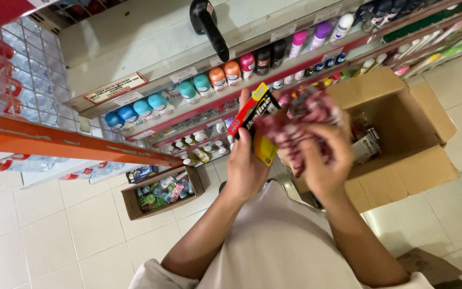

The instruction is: Wiping down battery packs with a cloth, scanning their barcodes, and hanging them back on a display shelf.

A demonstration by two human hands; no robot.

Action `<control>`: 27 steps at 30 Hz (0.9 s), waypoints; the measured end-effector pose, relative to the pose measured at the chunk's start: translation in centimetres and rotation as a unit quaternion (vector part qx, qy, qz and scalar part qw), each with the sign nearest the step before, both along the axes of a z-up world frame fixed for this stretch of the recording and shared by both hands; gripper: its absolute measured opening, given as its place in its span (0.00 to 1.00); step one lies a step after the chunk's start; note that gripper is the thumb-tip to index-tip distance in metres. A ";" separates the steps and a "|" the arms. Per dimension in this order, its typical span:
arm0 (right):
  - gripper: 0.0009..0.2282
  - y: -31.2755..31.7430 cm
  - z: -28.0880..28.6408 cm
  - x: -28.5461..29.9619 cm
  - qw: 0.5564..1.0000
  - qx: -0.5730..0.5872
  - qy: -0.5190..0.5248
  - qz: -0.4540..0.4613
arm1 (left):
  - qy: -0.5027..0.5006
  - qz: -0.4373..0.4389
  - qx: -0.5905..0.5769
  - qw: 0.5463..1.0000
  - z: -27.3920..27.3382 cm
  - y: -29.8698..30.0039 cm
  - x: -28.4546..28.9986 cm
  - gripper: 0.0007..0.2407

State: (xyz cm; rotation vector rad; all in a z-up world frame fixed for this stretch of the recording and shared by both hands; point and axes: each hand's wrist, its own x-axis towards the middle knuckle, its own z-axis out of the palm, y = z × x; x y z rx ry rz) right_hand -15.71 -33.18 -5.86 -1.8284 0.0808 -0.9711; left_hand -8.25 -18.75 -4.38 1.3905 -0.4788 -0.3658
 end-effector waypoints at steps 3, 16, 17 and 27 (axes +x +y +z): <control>0.14 2.9 1.2 0.1 0.994 -0.089 -0.016 0.066 | 0.090 -0.107 -0.268 0.953 -0.2 -1.6 -1.3 0.41; 0.19 3.4 0.5 -1.6 0.994 -0.103 -0.003 -0.023 | 0.009 -0.026 -0.159 0.987 2.4 -2.8 -1.8 0.42; 0.19 3.4 0.3 -1.9 0.994 -0.110 -0.008 -0.006 | 0.060 -0.034 -0.207 0.976 3.0 -2.5 -1.4 0.41; 0.16 2.8 0.8 -2.0 0.989 -0.138 -0.015 -0.054 | 0.086 -0.079 -0.221 0.968 1.5 -3.7 -2.6 0.42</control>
